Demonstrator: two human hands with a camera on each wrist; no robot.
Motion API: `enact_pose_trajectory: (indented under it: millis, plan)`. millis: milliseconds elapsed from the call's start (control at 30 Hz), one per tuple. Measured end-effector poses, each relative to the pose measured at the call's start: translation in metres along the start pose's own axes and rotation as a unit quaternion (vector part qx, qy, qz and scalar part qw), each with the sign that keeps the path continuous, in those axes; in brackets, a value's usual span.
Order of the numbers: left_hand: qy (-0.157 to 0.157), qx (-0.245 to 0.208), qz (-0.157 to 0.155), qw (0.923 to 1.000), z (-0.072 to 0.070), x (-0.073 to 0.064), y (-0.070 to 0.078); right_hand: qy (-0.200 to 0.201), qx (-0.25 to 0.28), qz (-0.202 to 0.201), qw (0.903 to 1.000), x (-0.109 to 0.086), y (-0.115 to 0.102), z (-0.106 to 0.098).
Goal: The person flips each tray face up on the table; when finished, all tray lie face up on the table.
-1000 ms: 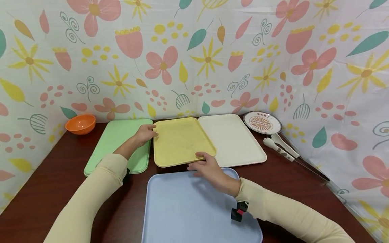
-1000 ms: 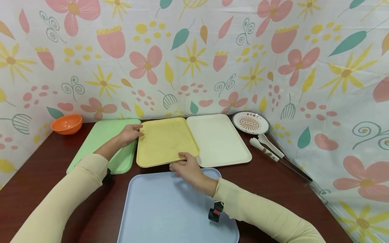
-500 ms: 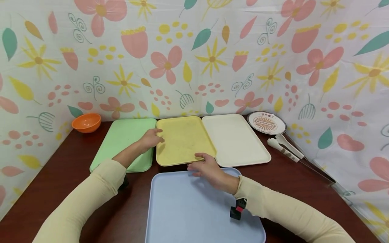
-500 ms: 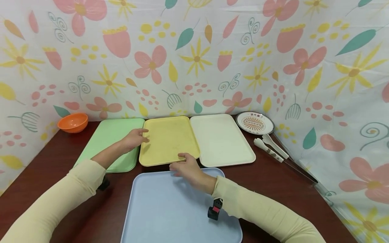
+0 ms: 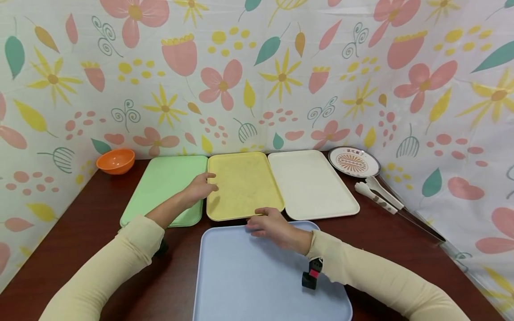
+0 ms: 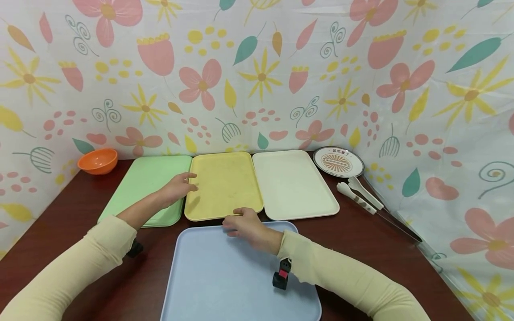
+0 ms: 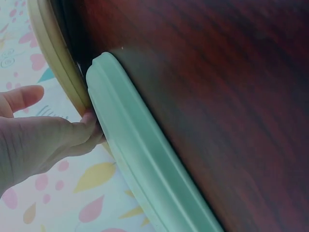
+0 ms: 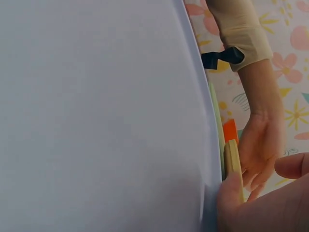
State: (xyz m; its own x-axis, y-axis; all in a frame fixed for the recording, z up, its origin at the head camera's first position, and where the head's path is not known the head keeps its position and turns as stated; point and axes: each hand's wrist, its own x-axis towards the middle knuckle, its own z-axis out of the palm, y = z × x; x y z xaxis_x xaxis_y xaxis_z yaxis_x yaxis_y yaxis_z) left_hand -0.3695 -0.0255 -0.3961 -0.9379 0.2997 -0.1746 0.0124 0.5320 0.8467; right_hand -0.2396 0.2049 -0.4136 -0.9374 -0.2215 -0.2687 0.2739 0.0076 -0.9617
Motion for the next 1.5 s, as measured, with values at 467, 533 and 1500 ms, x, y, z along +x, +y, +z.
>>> enact_pose_trajectory:
  millis: [467,533,1500]
  plan:
    - [-0.012,-0.027,0.007,0.9995,0.004,-0.009,-0.004,-0.07,-0.017,0.051,0.9961,0.012,-0.005,-0.008]
    - [-0.013,-0.027,0.008,0.9995,0.005,-0.01,-0.004,-0.079,-0.016,0.054,0.9953,0.013,-0.005,-0.01]
    - [0.074,-0.14,-0.028,0.9869,-0.033,-0.109,0.003,0.04,-0.236,-0.106,0.9653,0.051,-0.03,-0.009]
